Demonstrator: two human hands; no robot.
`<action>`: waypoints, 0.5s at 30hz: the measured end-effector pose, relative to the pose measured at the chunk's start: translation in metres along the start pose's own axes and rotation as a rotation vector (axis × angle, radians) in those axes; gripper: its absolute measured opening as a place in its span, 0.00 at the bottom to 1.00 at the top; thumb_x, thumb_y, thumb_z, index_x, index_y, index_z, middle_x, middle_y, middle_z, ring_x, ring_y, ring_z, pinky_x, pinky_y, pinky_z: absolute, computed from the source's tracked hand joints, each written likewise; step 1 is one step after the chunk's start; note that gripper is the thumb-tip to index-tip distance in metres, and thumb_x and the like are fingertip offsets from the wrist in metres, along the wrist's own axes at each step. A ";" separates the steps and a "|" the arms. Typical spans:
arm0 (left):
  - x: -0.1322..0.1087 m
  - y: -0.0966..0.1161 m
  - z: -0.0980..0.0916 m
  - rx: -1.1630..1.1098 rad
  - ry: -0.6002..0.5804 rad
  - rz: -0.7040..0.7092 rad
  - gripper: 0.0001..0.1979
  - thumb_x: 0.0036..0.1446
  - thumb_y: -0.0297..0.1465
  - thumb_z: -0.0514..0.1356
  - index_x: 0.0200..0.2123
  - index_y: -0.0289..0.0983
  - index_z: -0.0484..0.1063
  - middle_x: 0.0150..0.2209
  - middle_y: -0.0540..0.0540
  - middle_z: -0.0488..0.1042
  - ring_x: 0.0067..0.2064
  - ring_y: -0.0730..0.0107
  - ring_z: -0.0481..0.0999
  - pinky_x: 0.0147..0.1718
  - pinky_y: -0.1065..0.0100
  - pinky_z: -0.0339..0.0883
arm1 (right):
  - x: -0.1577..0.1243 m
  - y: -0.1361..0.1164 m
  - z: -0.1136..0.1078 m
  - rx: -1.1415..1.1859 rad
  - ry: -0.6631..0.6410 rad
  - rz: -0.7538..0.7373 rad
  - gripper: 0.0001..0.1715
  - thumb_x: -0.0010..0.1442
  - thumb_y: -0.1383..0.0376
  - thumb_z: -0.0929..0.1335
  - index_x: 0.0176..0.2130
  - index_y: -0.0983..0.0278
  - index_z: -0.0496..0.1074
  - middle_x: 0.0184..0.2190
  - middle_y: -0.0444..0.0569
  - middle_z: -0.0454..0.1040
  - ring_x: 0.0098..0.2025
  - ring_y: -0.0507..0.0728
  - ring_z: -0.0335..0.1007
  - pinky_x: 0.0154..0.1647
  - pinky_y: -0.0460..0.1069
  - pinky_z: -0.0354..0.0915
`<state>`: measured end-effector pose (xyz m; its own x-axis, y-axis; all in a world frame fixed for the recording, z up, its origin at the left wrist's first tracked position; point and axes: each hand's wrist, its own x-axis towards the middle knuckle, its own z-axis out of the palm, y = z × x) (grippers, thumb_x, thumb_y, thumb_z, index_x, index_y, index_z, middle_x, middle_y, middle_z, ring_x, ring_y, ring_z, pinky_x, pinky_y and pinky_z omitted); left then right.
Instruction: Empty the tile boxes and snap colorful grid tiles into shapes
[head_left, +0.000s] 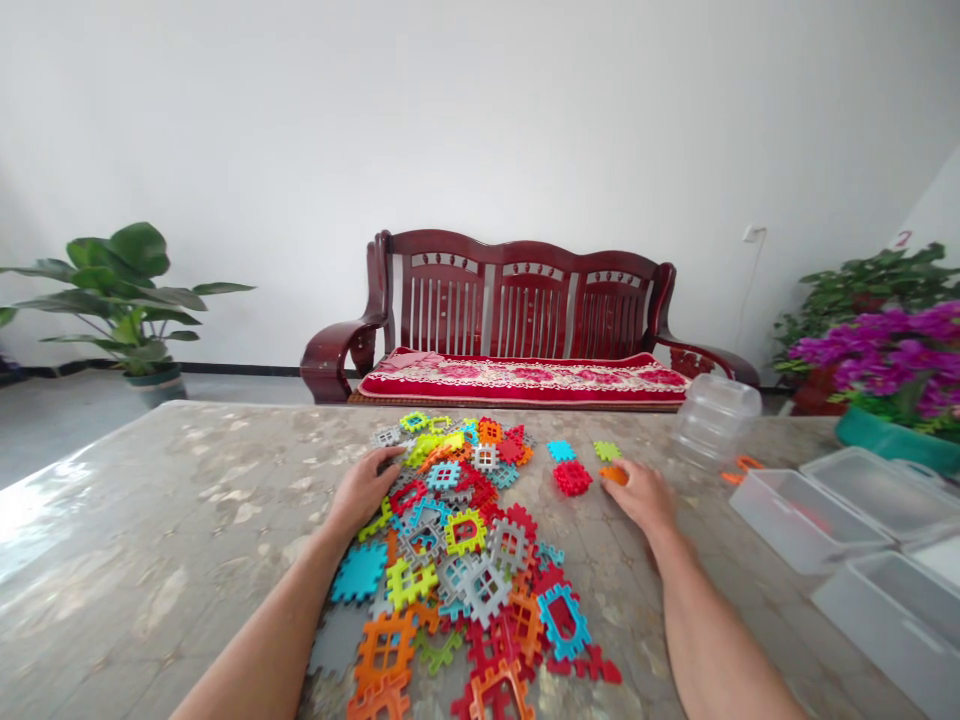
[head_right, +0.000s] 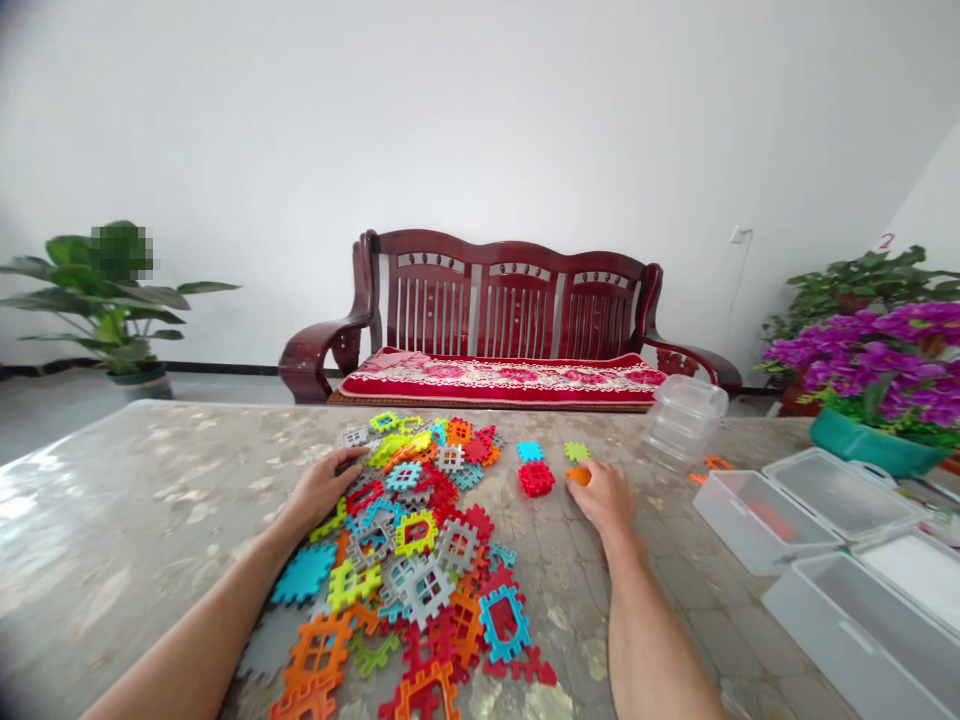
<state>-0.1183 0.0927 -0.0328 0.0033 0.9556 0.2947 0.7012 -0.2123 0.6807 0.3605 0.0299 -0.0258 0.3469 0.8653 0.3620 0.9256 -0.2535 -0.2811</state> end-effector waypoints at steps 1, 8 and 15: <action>0.000 0.000 0.000 0.002 -0.002 -0.001 0.24 0.54 0.40 0.54 0.50 0.38 0.76 0.49 0.43 0.79 0.51 0.55 0.76 0.53 0.59 0.67 | 0.000 0.000 0.002 0.011 0.011 -0.003 0.24 0.52 0.54 0.70 0.48 0.57 0.78 0.46 0.52 0.80 0.47 0.66 0.75 0.45 0.57 0.68; 0.000 0.002 0.000 -0.032 0.010 -0.014 0.22 0.53 0.40 0.55 0.48 0.40 0.77 0.48 0.44 0.80 0.51 0.56 0.76 0.54 0.59 0.66 | 0.003 0.009 0.022 0.237 0.021 0.009 0.30 0.53 0.61 0.68 0.55 0.60 0.72 0.48 0.53 0.80 0.49 0.62 0.76 0.52 0.56 0.68; -0.003 0.008 -0.002 -0.150 0.048 -0.066 0.22 0.50 0.40 0.57 0.46 0.39 0.78 0.45 0.44 0.81 0.48 0.55 0.77 0.53 0.58 0.67 | 0.006 0.010 0.022 0.249 0.004 0.063 0.32 0.53 0.55 0.70 0.55 0.62 0.72 0.50 0.56 0.78 0.50 0.63 0.75 0.52 0.56 0.68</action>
<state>-0.1138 0.0878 -0.0269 -0.0763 0.9583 0.2755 0.5842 -0.1810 0.7912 0.3683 0.0425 -0.0460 0.4038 0.8494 0.3399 0.8365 -0.1924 -0.5130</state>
